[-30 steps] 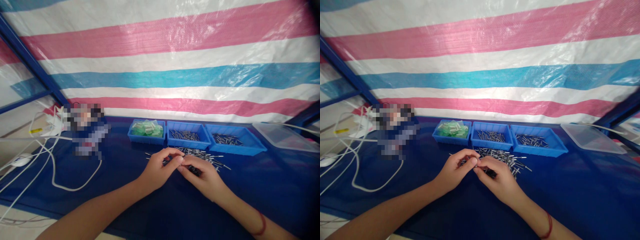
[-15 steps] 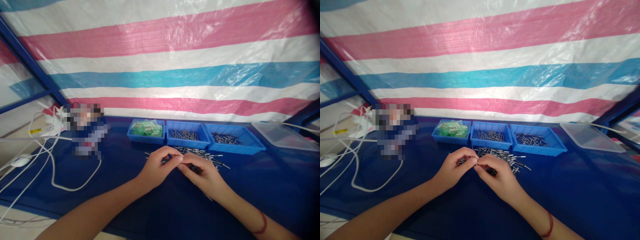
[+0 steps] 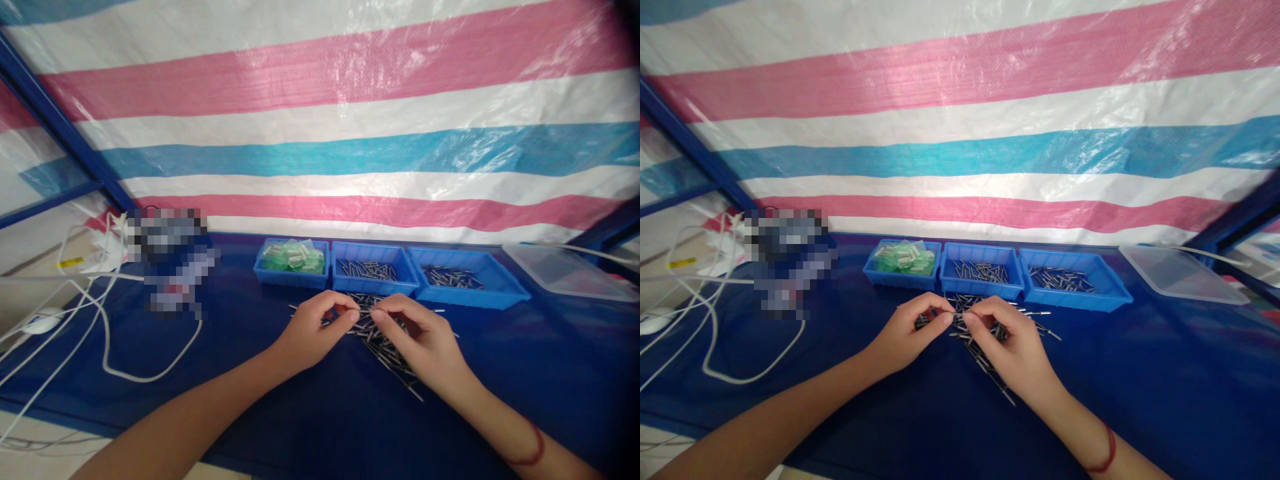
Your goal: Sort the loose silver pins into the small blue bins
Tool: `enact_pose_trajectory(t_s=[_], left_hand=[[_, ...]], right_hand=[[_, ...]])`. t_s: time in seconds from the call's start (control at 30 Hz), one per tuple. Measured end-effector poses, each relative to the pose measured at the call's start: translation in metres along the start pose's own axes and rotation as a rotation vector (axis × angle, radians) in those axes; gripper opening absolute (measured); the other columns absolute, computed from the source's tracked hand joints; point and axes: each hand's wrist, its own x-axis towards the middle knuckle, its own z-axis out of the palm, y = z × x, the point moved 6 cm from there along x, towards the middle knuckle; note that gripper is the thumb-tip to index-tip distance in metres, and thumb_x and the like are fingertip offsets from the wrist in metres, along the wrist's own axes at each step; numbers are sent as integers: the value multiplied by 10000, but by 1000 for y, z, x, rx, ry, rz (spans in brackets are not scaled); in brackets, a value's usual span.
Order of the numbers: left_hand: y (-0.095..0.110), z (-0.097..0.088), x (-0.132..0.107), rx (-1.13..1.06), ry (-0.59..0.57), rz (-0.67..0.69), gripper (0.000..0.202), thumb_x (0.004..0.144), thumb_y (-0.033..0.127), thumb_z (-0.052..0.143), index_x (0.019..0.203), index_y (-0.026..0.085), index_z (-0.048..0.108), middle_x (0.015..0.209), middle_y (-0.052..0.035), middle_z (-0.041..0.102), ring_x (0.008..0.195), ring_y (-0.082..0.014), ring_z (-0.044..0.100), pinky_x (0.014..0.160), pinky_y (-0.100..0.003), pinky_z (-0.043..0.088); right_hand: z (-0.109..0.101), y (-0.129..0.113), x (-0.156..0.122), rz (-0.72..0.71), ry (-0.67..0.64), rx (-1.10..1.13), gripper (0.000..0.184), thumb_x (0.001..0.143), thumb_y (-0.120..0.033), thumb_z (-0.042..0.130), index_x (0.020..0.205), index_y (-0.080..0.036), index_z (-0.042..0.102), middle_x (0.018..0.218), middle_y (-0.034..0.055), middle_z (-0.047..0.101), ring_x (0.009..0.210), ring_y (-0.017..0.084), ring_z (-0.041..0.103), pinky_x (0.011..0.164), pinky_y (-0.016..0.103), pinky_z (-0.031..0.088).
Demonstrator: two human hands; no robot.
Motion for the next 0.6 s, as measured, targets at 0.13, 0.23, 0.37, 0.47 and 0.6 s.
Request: enact_pose_trajectory(t_s=[0.13, 0.23, 0.37, 0.47, 0.6], left_hand=[[1, 4, 0, 169, -92, 85, 183, 899, 281, 538, 1027, 176, 616, 995, -49, 665, 886, -166, 590, 813, -282, 448], [1, 4, -1, 390, -118, 159, 237, 903, 309, 536, 1098, 199, 614, 1099, -67, 638, 1009, -216, 542, 888, -354, 407], [-4, 6, -2, 600, -145, 179, 320, 900, 375, 541, 1186, 244, 601, 1187, -73, 591, 1060, -246, 500, 888, -390, 380], [-10, 8, -2, 668, -163, 184, 332, 900, 397, 542, 1196, 259, 601, 1185, -66, 585, 1039, -240, 499, 856, -380, 371], [-16, 10, -1, 704, -182, 181, 260, 922, 377, 515, 1116, 264, 645, 1144, -50, 599, 992, -218, 510, 819, -360, 351]], right_hand=[[-24, 10, 8, -7, 92, -150, 141, 881, -330, 567, 821, -220, 632, 802, 38, 664, 728, 189, 610, 650, 314, 486], [-62, 25, 16, 19, 241, -362, 157, 857, -370, 588, 830, -225, 642, 798, 57, 673, 682, 210, 594, 650, 347, 467], [-114, 53, 20, 127, 416, -594, 179, 869, -394, 557, 859, -240, 650, 759, 94, 682, 648, 250, 614, 595, 363, 418], [-132, 69, 21, 152, 395, -881, 206, 865, -423, 550, 822, -252, 655, 686, 100, 650, 579, 260, 578, 526, 350, 295], [-133, 74, 21, 142, 337, -1089, 219, 858, -444, 545, 851, -255, 654, 694, 112, 636, 590, 282, 554, 544, 349, 229]])
